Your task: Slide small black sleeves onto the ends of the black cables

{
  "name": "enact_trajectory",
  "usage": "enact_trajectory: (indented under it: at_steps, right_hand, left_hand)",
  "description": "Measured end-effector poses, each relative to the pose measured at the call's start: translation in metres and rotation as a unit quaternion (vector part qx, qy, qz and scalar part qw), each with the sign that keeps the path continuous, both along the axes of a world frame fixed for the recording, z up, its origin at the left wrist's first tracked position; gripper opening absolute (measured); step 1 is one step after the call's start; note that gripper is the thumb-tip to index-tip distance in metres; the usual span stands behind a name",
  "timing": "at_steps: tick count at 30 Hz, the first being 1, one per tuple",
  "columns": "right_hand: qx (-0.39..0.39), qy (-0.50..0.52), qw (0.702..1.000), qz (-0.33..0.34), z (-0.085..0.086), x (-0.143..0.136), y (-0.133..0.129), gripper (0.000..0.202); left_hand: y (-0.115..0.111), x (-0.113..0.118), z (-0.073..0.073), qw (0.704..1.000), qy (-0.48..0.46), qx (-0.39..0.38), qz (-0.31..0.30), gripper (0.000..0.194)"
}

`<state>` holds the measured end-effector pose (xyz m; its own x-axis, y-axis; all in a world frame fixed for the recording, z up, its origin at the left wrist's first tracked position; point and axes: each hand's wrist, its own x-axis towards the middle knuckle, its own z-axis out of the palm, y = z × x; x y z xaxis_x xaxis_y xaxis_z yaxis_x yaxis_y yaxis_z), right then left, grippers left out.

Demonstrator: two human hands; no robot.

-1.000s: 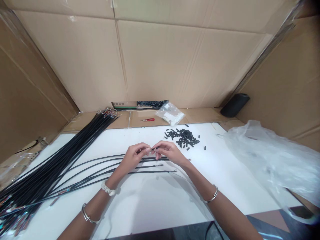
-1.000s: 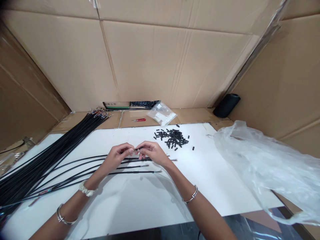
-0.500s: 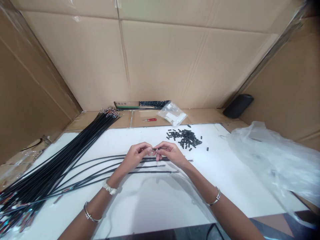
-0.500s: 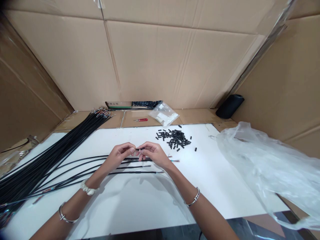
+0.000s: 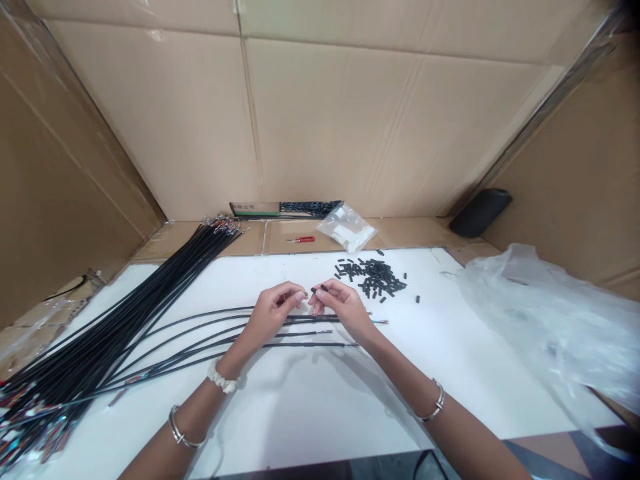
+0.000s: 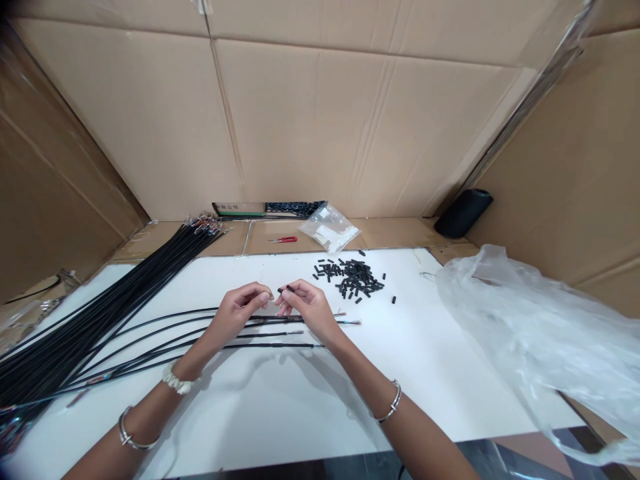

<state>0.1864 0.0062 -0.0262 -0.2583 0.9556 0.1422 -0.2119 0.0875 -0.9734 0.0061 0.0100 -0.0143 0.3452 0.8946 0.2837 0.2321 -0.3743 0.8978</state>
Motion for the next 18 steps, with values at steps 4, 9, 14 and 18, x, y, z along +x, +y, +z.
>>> enact_trajectory:
  at_steps: [4, 9, 14, 18]
  right_hand:
    - [-0.007, 0.001, 1.000, -0.009, 0.0015, -0.0003, -0.0014, 0.023]
    - [-0.020, -0.014, 1.000, 0.011, 0.0041, -0.0011, -0.0031, 0.024]
    - [-0.024, -0.012, 1.000, 0.009, 0.0060, -0.0020, -0.0046, 0.023]
    - [-0.023, -0.011, 1.000, 0.004, 0.0078, -0.0024, -0.0058, 0.022]
  left_hand:
    - [-0.0066, 0.0036, 0.0035, 0.997, 0.038, 0.065, 0.015, 0.022]
    - [-0.0078, 0.0037, 0.0041, 0.993, 0.041, 0.093, 0.066, 0.018]
    - [-0.0069, 0.0039, 0.0020, 0.992, 0.044, 0.095, 0.068, 0.018]
    - [-0.0074, 0.0054, 0.0009, 0.993, 0.041, 0.097, 0.061, 0.019]
